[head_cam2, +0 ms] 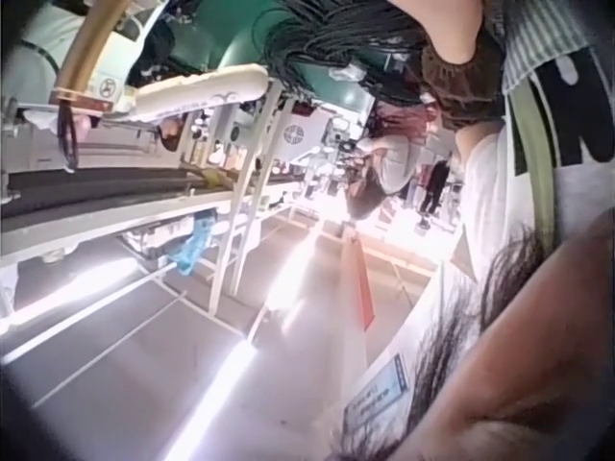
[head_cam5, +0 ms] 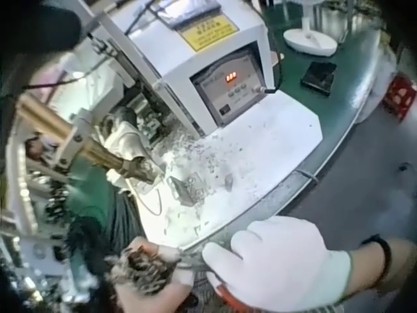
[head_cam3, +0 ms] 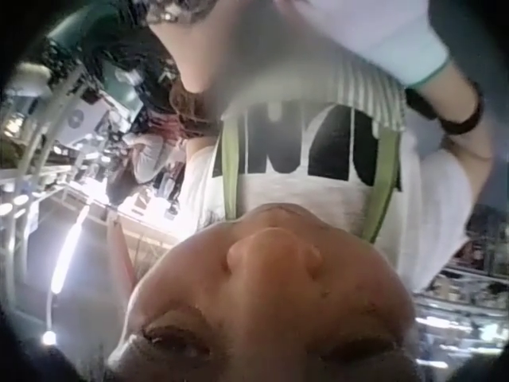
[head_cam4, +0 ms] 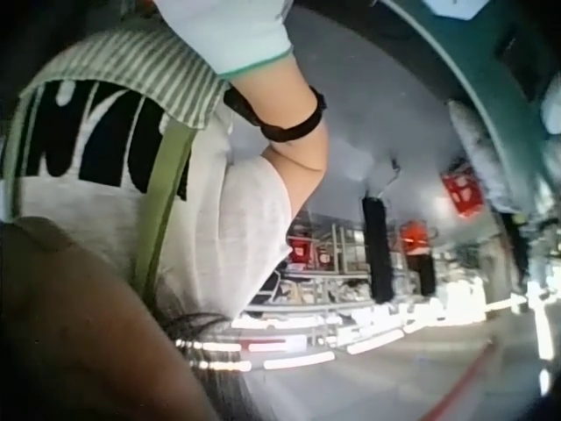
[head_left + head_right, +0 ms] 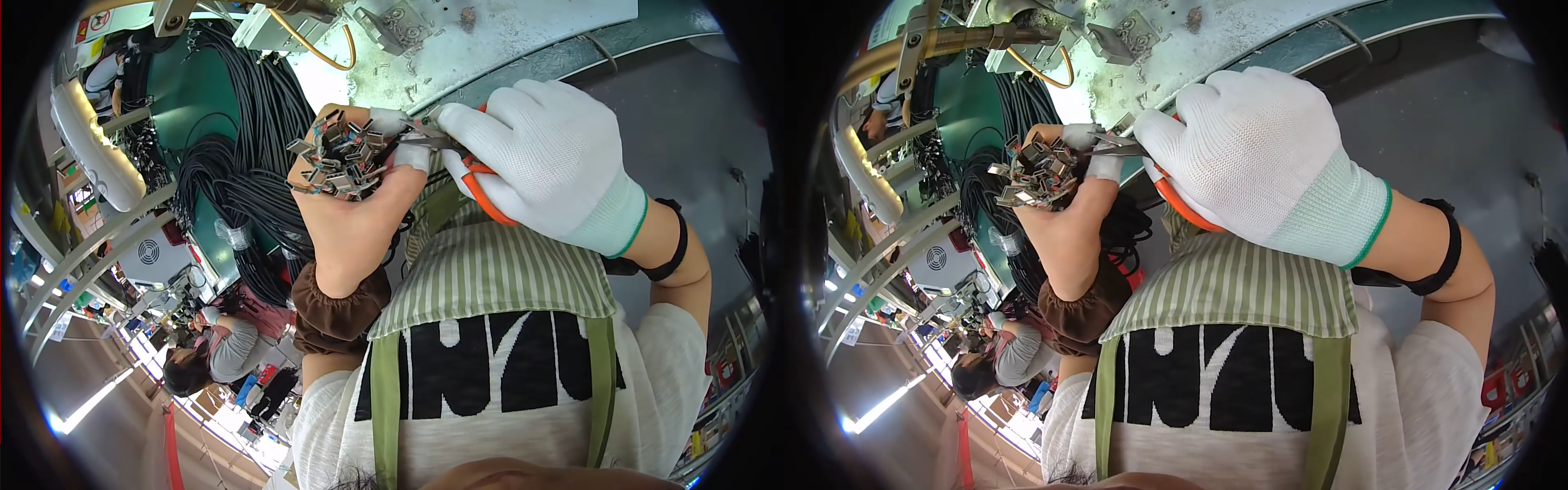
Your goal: The person trims the ends of black cables using shears, gathers the cables into a bundle, and then continues trimming the connectors on the bundled cables one by one.
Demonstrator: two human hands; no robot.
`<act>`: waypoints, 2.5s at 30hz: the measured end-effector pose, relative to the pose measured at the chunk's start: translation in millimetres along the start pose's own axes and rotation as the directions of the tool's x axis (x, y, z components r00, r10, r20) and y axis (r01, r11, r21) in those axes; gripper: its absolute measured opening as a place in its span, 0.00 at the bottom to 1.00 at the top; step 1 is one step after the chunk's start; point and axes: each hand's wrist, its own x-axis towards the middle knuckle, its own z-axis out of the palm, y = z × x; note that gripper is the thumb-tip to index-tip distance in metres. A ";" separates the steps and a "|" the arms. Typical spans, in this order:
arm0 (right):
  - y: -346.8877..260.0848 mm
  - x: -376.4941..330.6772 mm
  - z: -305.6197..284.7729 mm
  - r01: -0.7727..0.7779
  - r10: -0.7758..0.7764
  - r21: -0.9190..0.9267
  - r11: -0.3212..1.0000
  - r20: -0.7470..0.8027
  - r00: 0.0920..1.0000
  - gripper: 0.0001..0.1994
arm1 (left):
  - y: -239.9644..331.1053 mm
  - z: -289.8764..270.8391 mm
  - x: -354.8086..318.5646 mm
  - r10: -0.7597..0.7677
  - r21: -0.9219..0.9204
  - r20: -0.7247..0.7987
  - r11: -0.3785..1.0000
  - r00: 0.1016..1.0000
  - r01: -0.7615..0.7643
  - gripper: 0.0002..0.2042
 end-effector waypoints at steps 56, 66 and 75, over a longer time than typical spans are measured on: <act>61.6 91.2 27.7 -0.041 -0.197 0.741 0.670 0.231 0.953 0.07 | -39.4 -30.7 89.5 -0.125 -0.320 0.400 0.909 0.908 0.267 0.12; 63.9 91.1 35.9 0.598 -0.575 0.039 0.800 -0.235 0.784 0.07 | -38.9 -30.4 80.1 -0.069 -0.158 0.299 0.980 0.952 0.120 0.16; 58.6 88.0 27.3 0.544 -0.523 0.091 0.834 -0.185 0.832 0.08 | -35.1 -28.4 75.2 -0.058 -0.187 0.282 0.976 0.958 0.114 0.18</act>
